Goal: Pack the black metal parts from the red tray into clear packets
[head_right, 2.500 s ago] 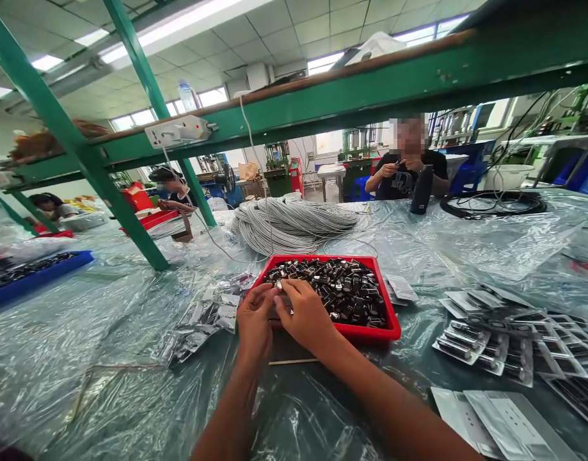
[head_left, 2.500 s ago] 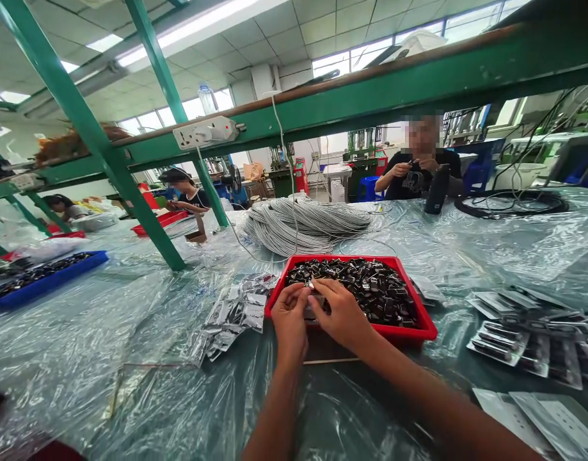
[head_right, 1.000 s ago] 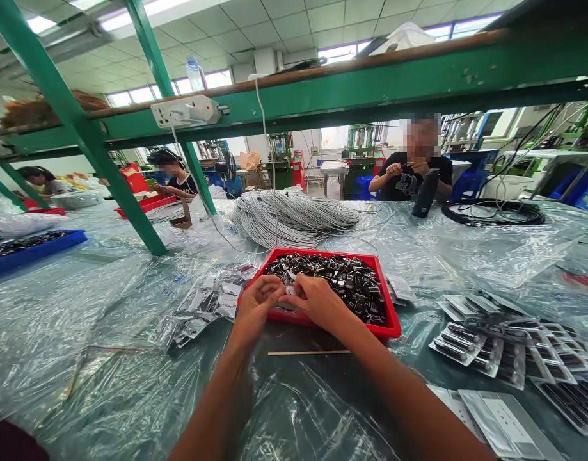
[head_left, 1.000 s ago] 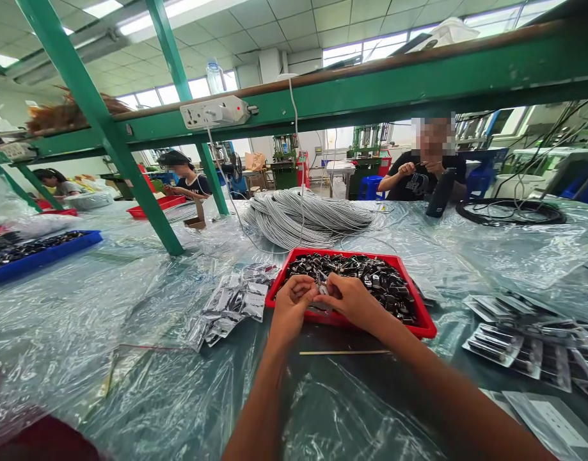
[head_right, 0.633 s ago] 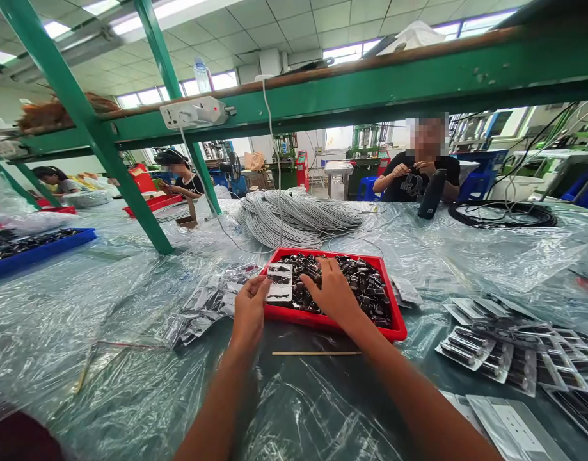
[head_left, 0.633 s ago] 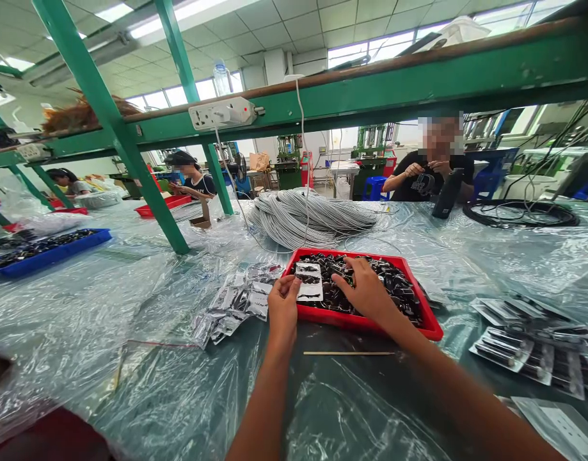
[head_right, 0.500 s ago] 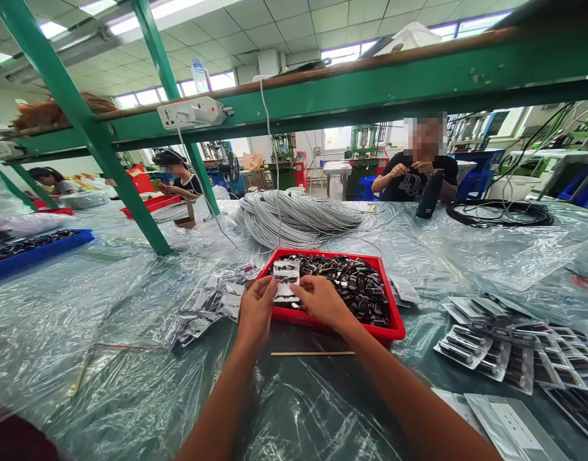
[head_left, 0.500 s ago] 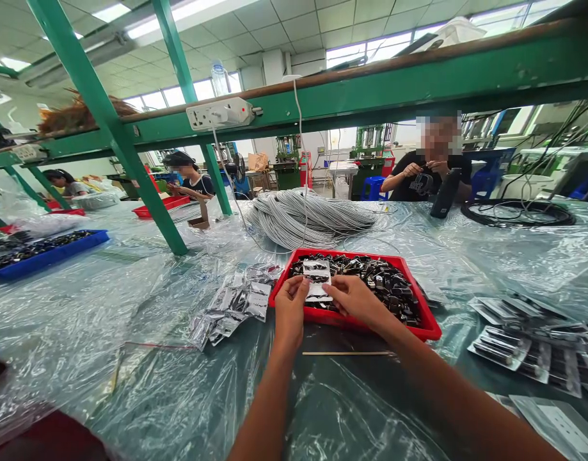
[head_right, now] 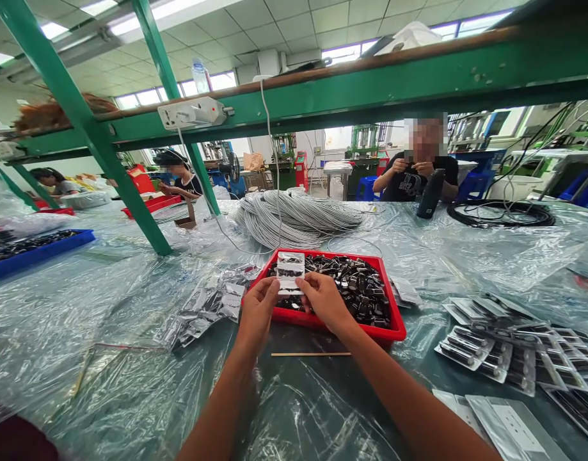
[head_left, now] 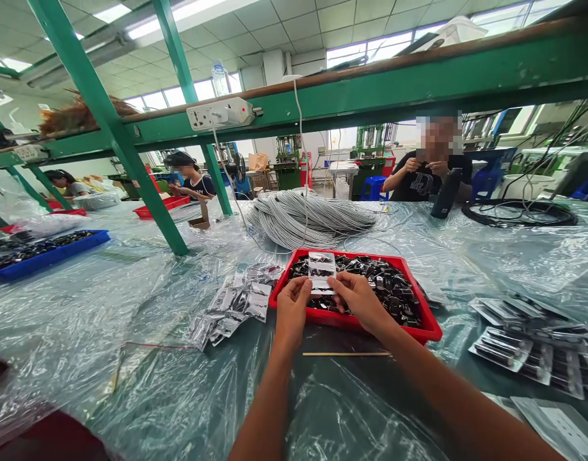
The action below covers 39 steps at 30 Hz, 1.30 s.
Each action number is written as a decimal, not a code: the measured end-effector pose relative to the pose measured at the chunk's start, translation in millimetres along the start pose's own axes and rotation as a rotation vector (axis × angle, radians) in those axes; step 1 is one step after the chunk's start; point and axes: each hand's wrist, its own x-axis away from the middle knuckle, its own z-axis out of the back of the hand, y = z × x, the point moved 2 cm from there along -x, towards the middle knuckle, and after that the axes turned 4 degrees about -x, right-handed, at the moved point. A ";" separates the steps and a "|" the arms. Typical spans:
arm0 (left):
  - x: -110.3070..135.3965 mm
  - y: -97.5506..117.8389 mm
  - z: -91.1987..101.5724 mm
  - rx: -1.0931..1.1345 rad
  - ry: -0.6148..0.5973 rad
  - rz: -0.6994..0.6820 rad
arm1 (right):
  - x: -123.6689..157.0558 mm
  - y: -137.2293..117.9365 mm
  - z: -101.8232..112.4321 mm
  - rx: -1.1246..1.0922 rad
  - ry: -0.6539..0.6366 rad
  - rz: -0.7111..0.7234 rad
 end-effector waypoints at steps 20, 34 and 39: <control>3.7 1.6 -1.3 -0.152 0.098 -0.091 | 3.6 -11.0 -0.6 0.582 0.219 0.314; -18.2 15.9 40.6 -0.318 0.256 -0.183 | -5.6 -2.3 7.4 0.601 -0.050 0.279; -27.4 19.8 79.0 -0.411 0.644 -0.202 | -3.7 -19.2 13.6 0.819 -0.032 0.448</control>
